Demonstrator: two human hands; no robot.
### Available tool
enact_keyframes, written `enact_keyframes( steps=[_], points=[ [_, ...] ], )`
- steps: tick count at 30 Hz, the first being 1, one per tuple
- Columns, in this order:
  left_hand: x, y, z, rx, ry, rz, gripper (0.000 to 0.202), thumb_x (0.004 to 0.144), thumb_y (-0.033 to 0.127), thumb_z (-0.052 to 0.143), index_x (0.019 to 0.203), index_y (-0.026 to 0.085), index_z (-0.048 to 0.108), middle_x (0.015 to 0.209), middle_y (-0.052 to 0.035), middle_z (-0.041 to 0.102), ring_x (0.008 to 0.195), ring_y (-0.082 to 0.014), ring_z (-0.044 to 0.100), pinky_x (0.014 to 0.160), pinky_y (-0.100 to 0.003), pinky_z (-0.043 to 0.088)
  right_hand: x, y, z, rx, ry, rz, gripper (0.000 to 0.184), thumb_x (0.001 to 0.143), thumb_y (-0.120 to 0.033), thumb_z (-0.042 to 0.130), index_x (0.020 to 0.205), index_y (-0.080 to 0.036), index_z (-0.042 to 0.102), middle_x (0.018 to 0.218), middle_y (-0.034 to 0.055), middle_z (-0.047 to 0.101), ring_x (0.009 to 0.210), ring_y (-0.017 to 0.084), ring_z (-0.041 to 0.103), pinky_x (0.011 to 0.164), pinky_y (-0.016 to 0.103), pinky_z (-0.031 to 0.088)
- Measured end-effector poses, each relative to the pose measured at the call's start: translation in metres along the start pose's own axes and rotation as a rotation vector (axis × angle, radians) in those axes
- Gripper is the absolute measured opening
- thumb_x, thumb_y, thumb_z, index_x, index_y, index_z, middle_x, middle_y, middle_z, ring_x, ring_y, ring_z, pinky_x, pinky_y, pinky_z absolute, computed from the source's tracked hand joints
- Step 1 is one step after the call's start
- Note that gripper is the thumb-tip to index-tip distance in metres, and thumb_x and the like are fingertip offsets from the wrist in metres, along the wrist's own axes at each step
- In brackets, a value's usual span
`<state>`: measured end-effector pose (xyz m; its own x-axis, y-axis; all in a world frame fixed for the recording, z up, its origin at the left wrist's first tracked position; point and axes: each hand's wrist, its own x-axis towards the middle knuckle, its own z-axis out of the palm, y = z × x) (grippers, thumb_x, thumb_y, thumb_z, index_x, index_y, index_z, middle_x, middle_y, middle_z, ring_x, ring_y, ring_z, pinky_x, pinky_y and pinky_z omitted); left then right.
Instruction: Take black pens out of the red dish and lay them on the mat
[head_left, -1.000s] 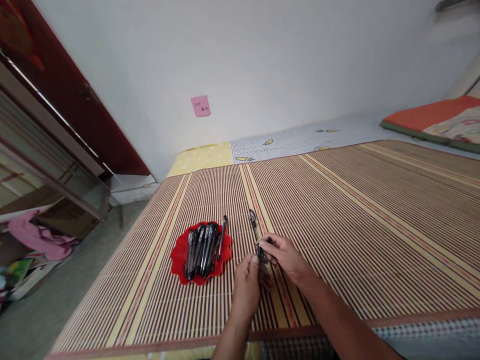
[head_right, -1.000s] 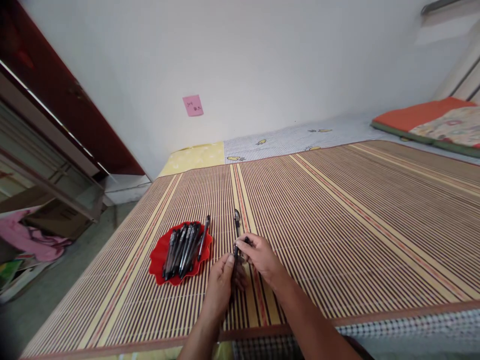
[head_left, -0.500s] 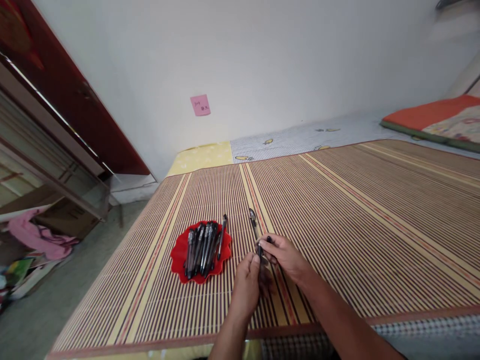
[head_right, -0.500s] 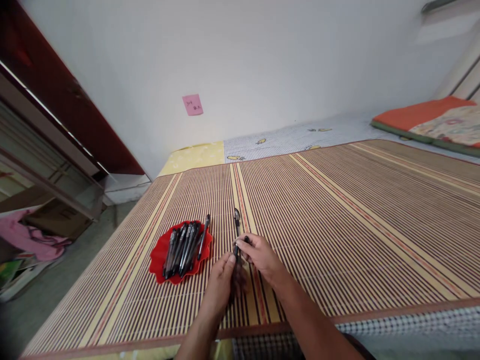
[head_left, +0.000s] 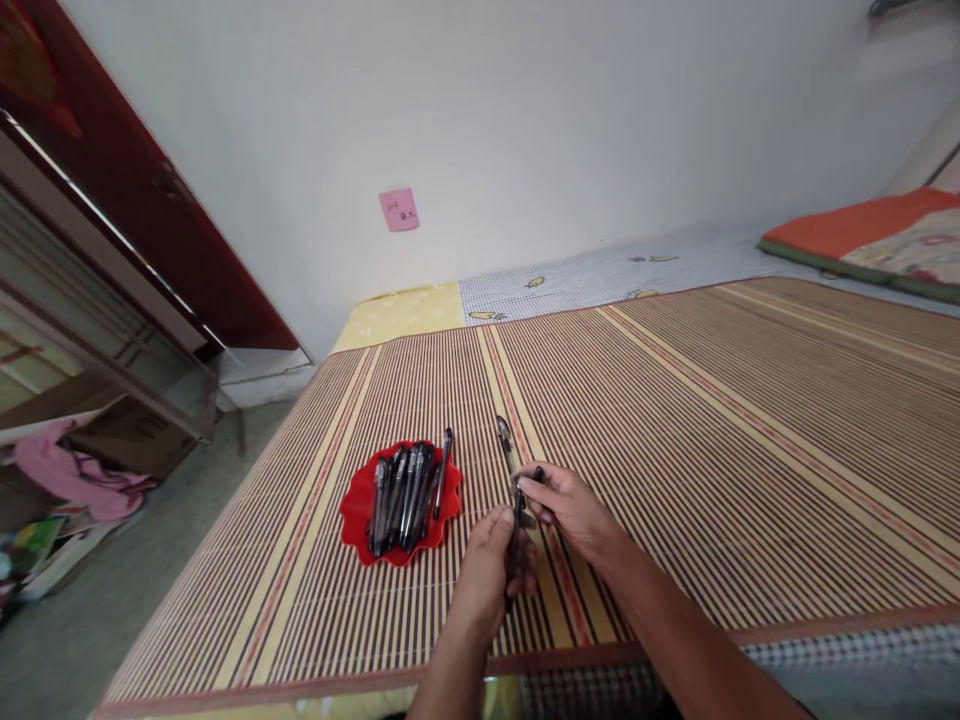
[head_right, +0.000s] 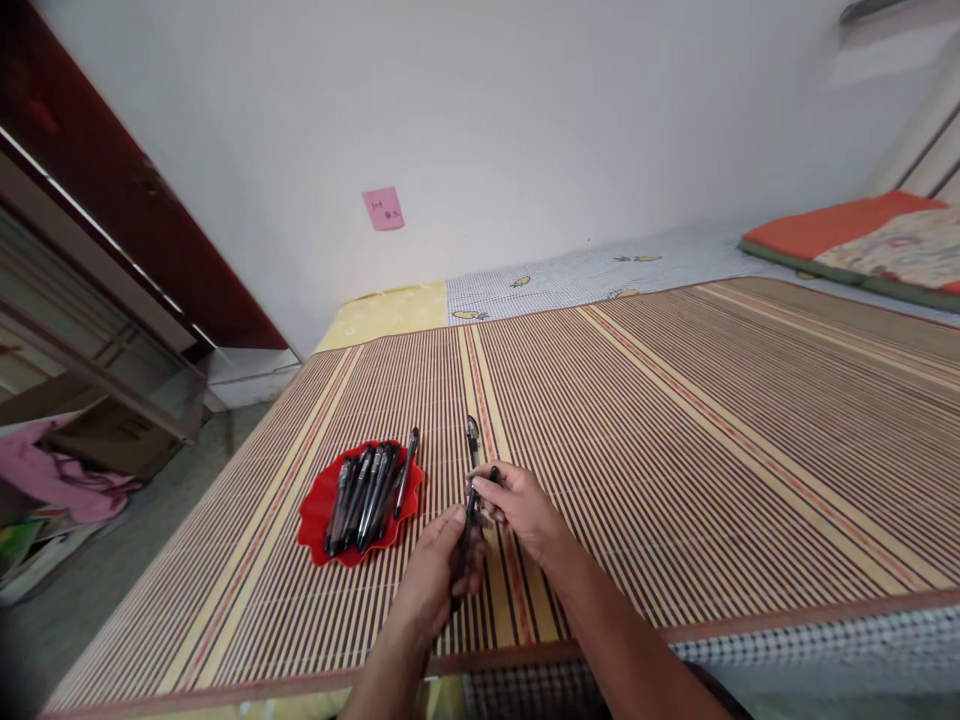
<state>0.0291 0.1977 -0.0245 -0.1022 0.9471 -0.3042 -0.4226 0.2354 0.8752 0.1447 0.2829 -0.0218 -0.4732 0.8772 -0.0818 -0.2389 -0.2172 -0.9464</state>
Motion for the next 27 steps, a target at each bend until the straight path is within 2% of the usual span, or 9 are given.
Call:
enact_keyframes(
  steps=[4, 9, 12, 15, 17, 20, 24, 27],
  points=[
    [-0.001, 0.004, 0.001, -0.04, -0.013, -0.031, 0.045, 0.072, 0.057, 0.072, 0.083, 0.019, 0.052, 0.055, 0.0066, 0.055, 0.034, -0.0053, 0.043, 0.03, -0.016, 0.017, 0.001, 0.004, 0.0, 0.024, 0.045, -0.035, 0.035, 0.07, -0.045, 0.079, 0.086, -0.016, 0.068, 0.051, -0.0083, 0.048, 0.045, 0.007, 0.037, 0.044, 0.022, 0.025],
    [-0.004, 0.003, 0.001, 0.014, -0.054, -0.084, 0.043, 0.073, 0.057, 0.07, 0.08, 0.02, 0.05, 0.053, 0.006, 0.056, 0.033, -0.0051, 0.04, 0.03, -0.016, 0.016, 0.01, 0.006, -0.005, 0.15, 0.215, -0.139, 0.036, 0.065, -0.044, 0.084, 0.08, -0.016, 0.068, 0.054, -0.0058, 0.051, 0.047, 0.006, 0.039, 0.044, 0.021, 0.027],
    [-0.006, 0.003, 0.0, 0.093, -0.127, -0.102, 0.041, 0.077, 0.058, 0.066, 0.08, 0.02, 0.051, 0.053, 0.0063, 0.055, 0.032, -0.0053, 0.041, 0.029, -0.016, 0.019, 0.016, -0.005, -0.022, 0.245, 0.364, -0.202, 0.037, 0.058, -0.041, 0.089, 0.076, -0.016, 0.068, 0.059, -0.0038, 0.054, 0.05, 0.007, 0.041, 0.042, 0.02, 0.028],
    [-0.007, 0.003, 0.0, 0.203, -0.216, -0.107, 0.04, 0.079, 0.057, 0.065, 0.078, 0.02, 0.052, 0.052, 0.0068, 0.054, 0.032, -0.0057, 0.043, 0.03, -0.016, 0.021, 0.02, -0.023, -0.051, 0.349, 0.533, -0.278, 0.039, 0.05, -0.036, 0.093, 0.068, -0.017, 0.063, 0.063, -0.004, 0.054, 0.053, 0.007, 0.043, 0.04, 0.018, 0.029],
    [-0.005, 0.003, 0.001, 0.233, -0.194, -0.091, 0.04, 0.076, 0.056, 0.07, 0.075, 0.02, 0.05, 0.052, 0.0073, 0.053, 0.034, -0.005, 0.042, 0.031, -0.016, 0.023, 0.02, -0.031, -0.068, 0.409, 0.599, -0.301, 0.041, 0.047, -0.032, 0.094, 0.065, -0.018, 0.061, 0.065, -0.0047, 0.054, 0.054, 0.006, 0.044, 0.039, 0.016, 0.029],
    [-0.001, 0.003, 0.003, 0.154, -0.06, -0.008, 0.042, 0.072, 0.054, 0.075, 0.076, 0.02, 0.05, 0.053, 0.0074, 0.054, 0.035, -0.0032, 0.04, 0.033, -0.015, 0.023, 0.017, -0.03, -0.07, 0.431, 0.548, -0.251, 0.041, 0.047, -0.029, 0.094, 0.066, -0.017, 0.061, 0.067, -0.0045, 0.054, 0.054, 0.005, 0.044, 0.039, 0.015, 0.03],
    [0.002, 0.005, 0.004, 0.048, 0.012, 0.041, 0.043, 0.069, 0.051, 0.078, 0.08, 0.018, 0.052, 0.052, 0.0081, 0.053, 0.034, -0.0021, 0.036, 0.034, -0.015, 0.02, 0.013, -0.012, -0.035, 0.336, 0.343, -0.137, 0.038, 0.055, -0.036, 0.091, 0.071, -0.017, 0.063, 0.063, -0.0047, 0.05, 0.053, 0.007, 0.043, 0.04, 0.017, 0.03],
    [0.001, 0.005, 0.004, 0.026, 0.003, 0.026, 0.044, 0.066, 0.049, 0.081, 0.08, 0.018, 0.053, 0.051, 0.0084, 0.052, 0.035, -0.0022, 0.035, 0.034, -0.015, 0.019, 0.011, -0.003, -0.012, 0.3, 0.293, -0.101, 0.037, 0.058, -0.039, 0.089, 0.072, -0.017, 0.063, 0.062, -0.0047, 0.049, 0.053, 0.007, 0.041, 0.041, 0.019, 0.029]
  ],
)
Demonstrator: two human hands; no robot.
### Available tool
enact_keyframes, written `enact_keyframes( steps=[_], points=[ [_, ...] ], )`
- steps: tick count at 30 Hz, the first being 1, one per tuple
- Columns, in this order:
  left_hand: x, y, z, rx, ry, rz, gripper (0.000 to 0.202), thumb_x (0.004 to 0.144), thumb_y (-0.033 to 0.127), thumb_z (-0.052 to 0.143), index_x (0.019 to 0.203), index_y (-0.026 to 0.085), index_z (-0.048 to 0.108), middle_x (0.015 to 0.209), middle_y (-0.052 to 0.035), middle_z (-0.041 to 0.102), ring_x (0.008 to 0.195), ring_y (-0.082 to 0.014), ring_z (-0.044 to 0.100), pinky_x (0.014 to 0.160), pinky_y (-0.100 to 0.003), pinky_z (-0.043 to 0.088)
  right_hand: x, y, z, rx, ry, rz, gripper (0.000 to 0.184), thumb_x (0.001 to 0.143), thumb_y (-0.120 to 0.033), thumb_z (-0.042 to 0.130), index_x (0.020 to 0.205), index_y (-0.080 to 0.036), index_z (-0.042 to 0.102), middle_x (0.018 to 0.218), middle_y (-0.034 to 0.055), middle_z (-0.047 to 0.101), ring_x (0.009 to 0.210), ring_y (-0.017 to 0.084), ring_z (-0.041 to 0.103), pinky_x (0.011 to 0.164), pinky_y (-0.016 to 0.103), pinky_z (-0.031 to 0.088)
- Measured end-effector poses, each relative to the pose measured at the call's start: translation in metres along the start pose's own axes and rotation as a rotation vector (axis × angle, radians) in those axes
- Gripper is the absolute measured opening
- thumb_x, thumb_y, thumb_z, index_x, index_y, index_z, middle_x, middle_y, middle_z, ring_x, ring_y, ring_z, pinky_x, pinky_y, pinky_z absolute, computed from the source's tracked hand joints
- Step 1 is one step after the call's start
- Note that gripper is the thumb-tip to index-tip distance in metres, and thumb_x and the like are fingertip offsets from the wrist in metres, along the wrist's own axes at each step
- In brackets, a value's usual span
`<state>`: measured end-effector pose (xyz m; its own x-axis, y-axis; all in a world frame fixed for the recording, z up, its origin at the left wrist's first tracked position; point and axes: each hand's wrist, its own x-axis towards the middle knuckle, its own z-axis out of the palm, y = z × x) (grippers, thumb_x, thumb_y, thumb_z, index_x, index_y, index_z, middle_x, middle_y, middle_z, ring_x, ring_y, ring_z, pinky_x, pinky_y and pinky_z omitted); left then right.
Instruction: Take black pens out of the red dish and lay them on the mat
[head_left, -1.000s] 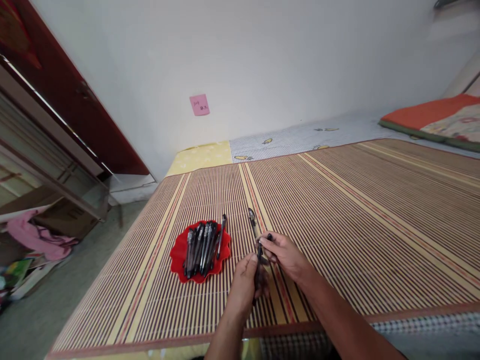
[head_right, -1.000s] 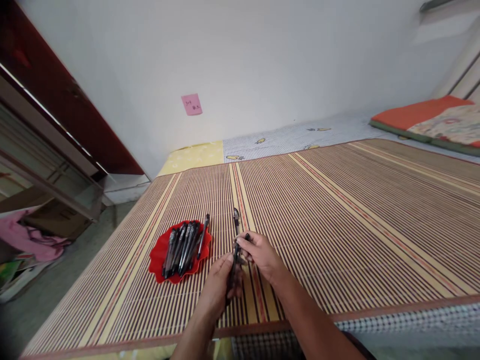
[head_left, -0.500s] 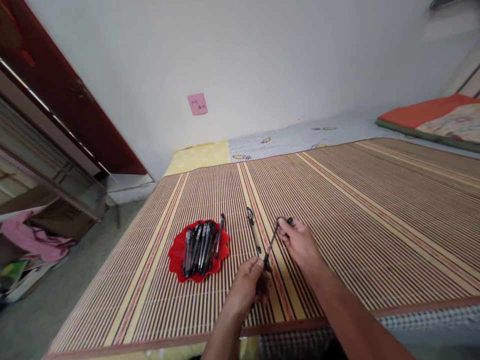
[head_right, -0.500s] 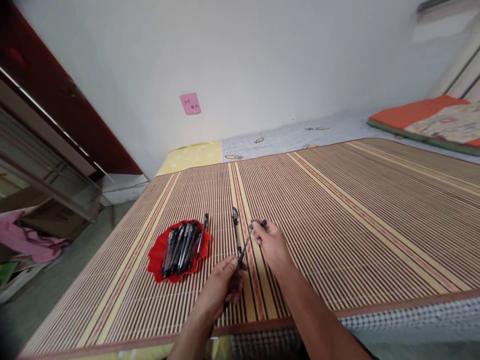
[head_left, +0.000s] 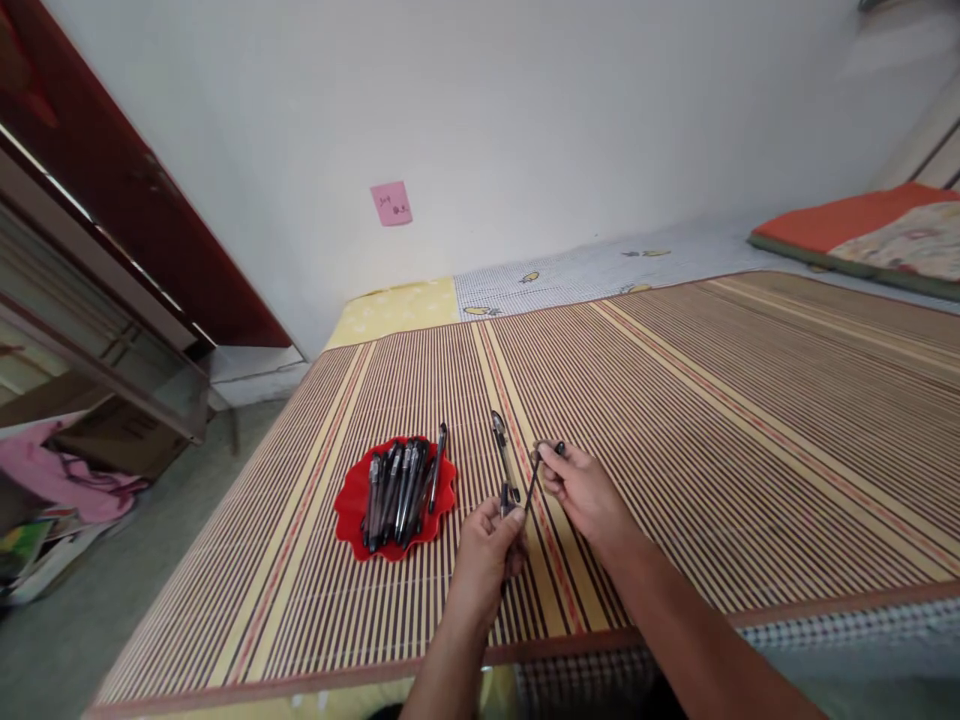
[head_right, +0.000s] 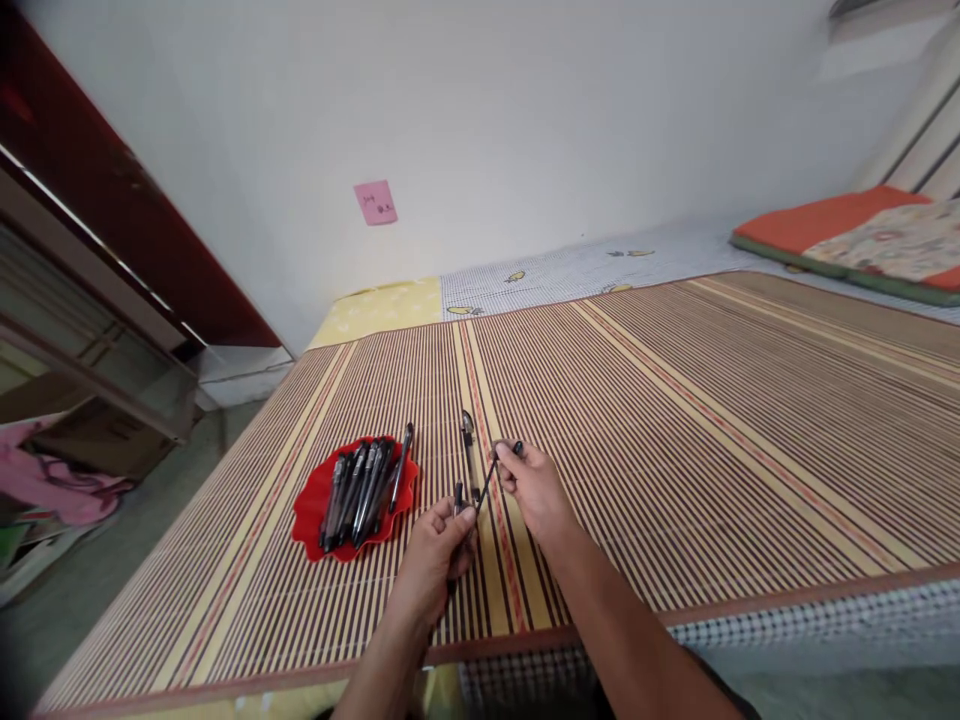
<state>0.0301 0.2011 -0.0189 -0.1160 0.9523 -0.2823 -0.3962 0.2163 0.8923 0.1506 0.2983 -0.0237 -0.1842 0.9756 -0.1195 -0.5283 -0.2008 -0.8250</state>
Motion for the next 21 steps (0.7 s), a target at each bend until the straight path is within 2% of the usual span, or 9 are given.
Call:
enact_keyframes(
  steps=[6, 12, 17, 21],
  points=[
    [-0.001, -0.001, 0.001, 0.02, 0.003, 0.03, 0.043, 0.067, 0.047, 0.081, 0.083, 0.017, 0.055, 0.054, 0.0083, 0.052, 0.037, -0.0023, 0.034, 0.034, -0.015, 0.021, -0.005, -0.003, 0.003, 0.016, -0.041, 0.024, 0.035, 0.063, -0.04, 0.086, 0.076, -0.018, 0.062, 0.067, -0.0028, 0.054, 0.051, 0.007, 0.039, 0.04, 0.021, 0.025],
    [0.0, -0.005, 0.0, 0.059, -0.002, 0.081, 0.038, 0.073, 0.044, 0.078, 0.08, 0.018, 0.052, 0.055, 0.0084, 0.052, 0.04, -0.0028, 0.036, 0.037, -0.014, 0.025, -0.007, -0.008, 0.001, 0.065, -0.068, 0.074, 0.033, 0.063, -0.037, 0.088, 0.078, -0.016, 0.067, 0.076, 0.0, 0.061, 0.057, 0.007, 0.046, 0.045, 0.018, 0.034],
    [0.0, -0.009, 0.0, 0.093, -0.03, 0.086, 0.037, 0.079, 0.05, 0.072, 0.08, 0.019, 0.052, 0.056, 0.0075, 0.052, 0.041, -0.0046, 0.039, 0.038, -0.016, 0.027, -0.009, -0.011, 0.004, 0.084, -0.116, 0.087, 0.032, 0.067, -0.037, 0.085, 0.086, -0.018, 0.068, 0.077, 0.0004, 0.062, 0.058, 0.008, 0.048, 0.048, 0.021, 0.038],
    [-0.002, -0.005, 0.003, 0.081, 0.02, 0.095, 0.038, 0.083, 0.055, 0.065, 0.082, 0.019, 0.053, 0.059, 0.0062, 0.052, 0.046, -0.0059, 0.043, 0.042, -0.016, 0.031, -0.009, -0.015, 0.005, 0.099, -0.128, 0.086, 0.029, 0.067, -0.035, 0.084, 0.084, -0.019, 0.067, 0.078, 0.0008, 0.063, 0.057, 0.009, 0.047, 0.048, 0.023, 0.037]
  ],
)
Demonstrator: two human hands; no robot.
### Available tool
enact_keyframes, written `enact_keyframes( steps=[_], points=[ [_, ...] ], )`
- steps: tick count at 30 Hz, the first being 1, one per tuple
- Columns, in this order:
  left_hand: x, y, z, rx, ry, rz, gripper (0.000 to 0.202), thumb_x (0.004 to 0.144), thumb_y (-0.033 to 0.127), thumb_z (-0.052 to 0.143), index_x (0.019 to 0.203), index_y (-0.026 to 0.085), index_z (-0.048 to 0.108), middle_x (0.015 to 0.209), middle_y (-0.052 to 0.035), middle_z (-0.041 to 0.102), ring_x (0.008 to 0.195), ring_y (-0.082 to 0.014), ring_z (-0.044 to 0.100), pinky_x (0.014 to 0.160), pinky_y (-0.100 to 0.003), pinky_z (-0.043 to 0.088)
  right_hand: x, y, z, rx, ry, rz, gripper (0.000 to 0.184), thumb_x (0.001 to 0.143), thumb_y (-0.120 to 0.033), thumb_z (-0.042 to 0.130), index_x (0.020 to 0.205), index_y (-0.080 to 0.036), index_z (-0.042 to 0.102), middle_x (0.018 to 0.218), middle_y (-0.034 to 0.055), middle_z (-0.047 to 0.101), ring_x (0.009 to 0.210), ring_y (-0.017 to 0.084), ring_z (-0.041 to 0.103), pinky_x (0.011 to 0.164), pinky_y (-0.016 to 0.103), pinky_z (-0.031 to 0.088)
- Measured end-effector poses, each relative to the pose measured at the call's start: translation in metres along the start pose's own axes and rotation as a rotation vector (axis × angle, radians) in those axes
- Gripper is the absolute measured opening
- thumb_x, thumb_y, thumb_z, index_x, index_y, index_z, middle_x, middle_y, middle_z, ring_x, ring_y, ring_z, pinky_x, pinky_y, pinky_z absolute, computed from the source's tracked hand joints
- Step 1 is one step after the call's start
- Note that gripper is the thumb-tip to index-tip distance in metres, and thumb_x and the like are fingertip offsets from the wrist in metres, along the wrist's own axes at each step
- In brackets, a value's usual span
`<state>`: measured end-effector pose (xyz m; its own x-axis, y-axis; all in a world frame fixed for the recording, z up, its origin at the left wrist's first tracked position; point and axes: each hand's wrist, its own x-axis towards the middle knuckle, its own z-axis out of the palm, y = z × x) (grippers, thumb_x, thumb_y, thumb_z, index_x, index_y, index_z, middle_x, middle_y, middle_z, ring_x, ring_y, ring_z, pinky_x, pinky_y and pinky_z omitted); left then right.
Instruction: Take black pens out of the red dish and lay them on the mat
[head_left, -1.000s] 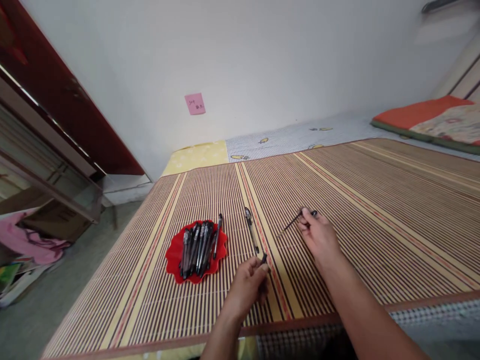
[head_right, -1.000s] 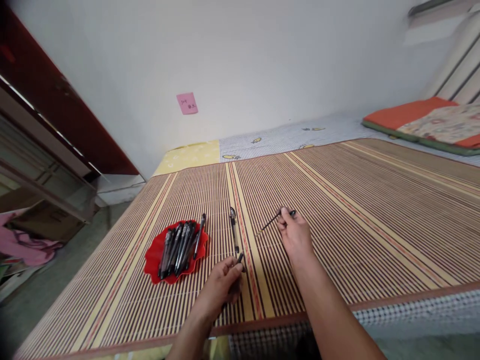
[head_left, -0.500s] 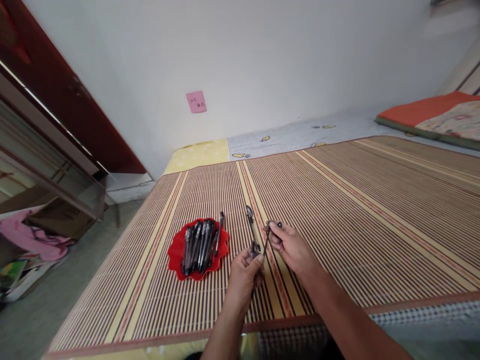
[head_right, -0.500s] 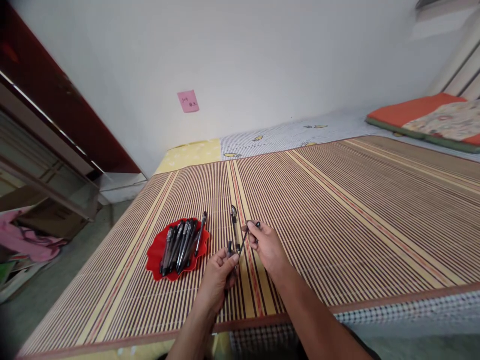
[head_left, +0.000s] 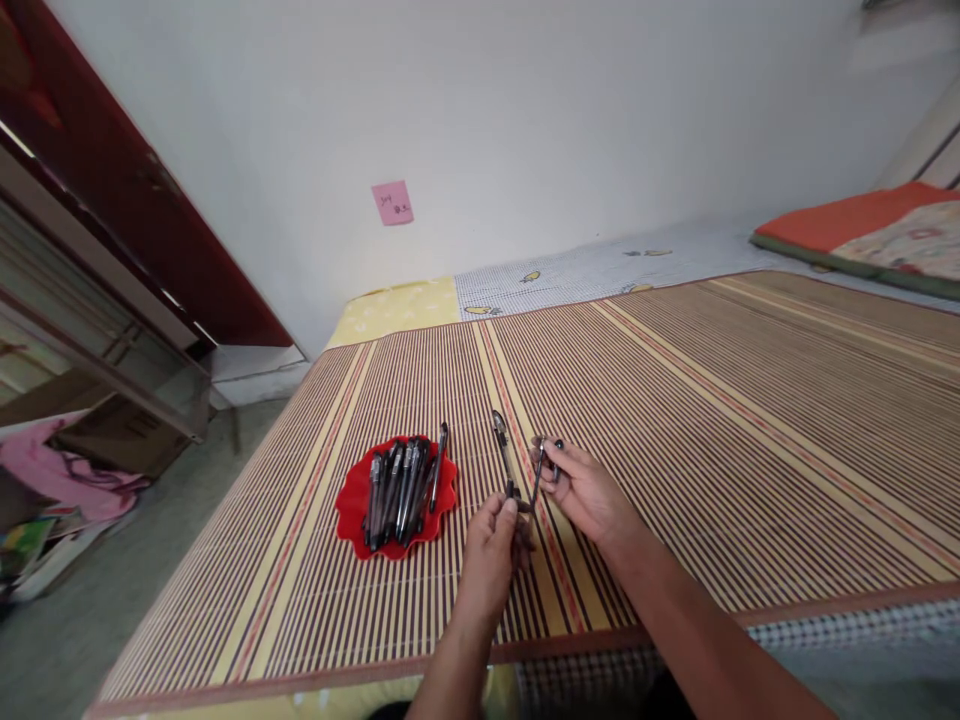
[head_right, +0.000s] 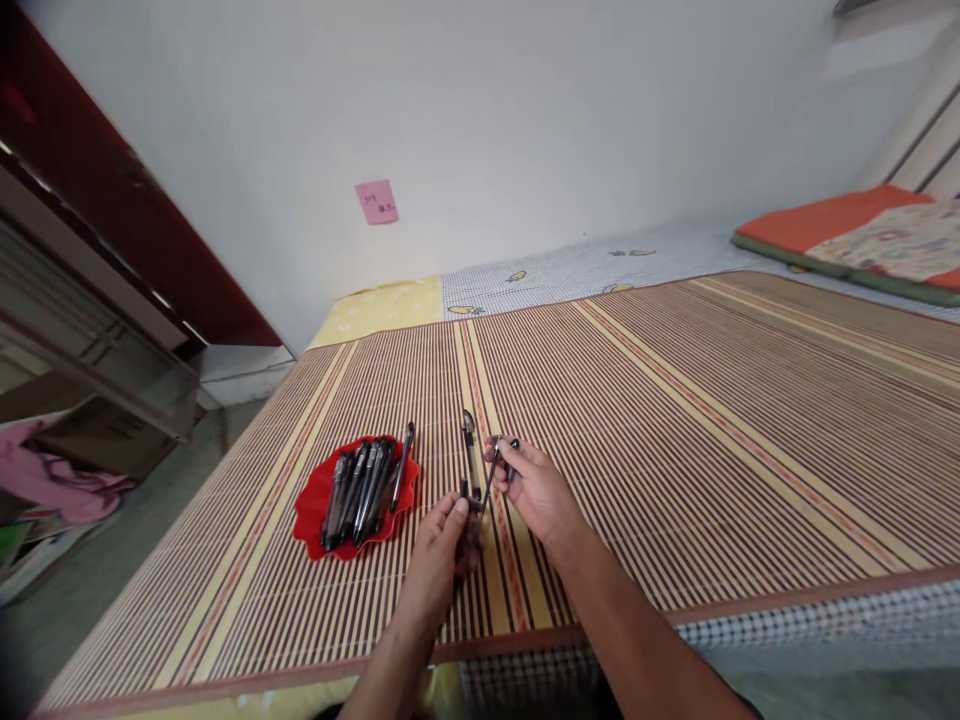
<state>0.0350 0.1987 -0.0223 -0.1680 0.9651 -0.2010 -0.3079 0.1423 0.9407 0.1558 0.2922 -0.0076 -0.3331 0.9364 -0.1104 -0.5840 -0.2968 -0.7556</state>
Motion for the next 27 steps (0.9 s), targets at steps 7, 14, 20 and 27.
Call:
enact_keyframes(
  steps=[7, 14, 20, 27],
  points=[
    [0.0, 0.003, 0.001, -0.017, 0.066, 0.081, 0.033, 0.083, 0.05, 0.064, 0.085, 0.018, 0.057, 0.065, 0.0041, 0.054, 0.05, -0.0074, 0.044, 0.047, -0.018, 0.032, -0.001, 0.009, 0.004, -0.071, -0.021, 0.001, 0.031, 0.067, -0.039, 0.084, 0.08, -0.018, 0.064, 0.074, -0.0017, 0.058, 0.053, 0.007, 0.043, 0.046, 0.021, 0.034],
    [0.002, 0.001, -0.001, 0.253, 0.174, 0.244, 0.02, 0.093, 0.034, 0.052, 0.089, 0.019, 0.065, 0.073, -0.0003, 0.06, 0.065, -0.0143, 0.052, 0.061, -0.024, 0.043, -0.01, 0.022, 0.01, -0.44, -0.119, 0.056, 0.028, 0.075, -0.046, 0.072, 0.078, -0.02, 0.06, 0.048, -0.0078, 0.046, 0.042, 0.009, 0.038, 0.042, 0.023, 0.029],
    [0.0, 0.0, 0.003, 0.402, 0.157, 0.32, 0.026, 0.095, 0.028, 0.048, 0.1, 0.021, 0.072, 0.098, -0.0082, 0.072, 0.09, -0.0229, 0.063, 0.085, -0.032, 0.046, -0.012, 0.02, 0.01, -0.774, -0.126, -0.036, 0.019, 0.079, -0.037, 0.065, 0.071, -0.021, 0.059, 0.05, -0.0067, 0.045, 0.046, 0.011, 0.039, 0.045, 0.025, 0.03],
    [-0.005, 0.006, 0.008, 0.393, 0.143, 0.322, 0.027, 0.095, 0.031, 0.048, 0.102, 0.021, 0.072, 0.099, -0.0076, 0.073, 0.092, -0.0232, 0.065, 0.085, -0.032, 0.047, -0.007, 0.013, 0.003, -0.757, -0.162, -0.023, 0.02, 0.076, -0.036, 0.066, 0.068, -0.021, 0.057, 0.053, -0.006, 0.047, 0.048, 0.01, 0.04, 0.045, 0.023, 0.031]
  ],
)
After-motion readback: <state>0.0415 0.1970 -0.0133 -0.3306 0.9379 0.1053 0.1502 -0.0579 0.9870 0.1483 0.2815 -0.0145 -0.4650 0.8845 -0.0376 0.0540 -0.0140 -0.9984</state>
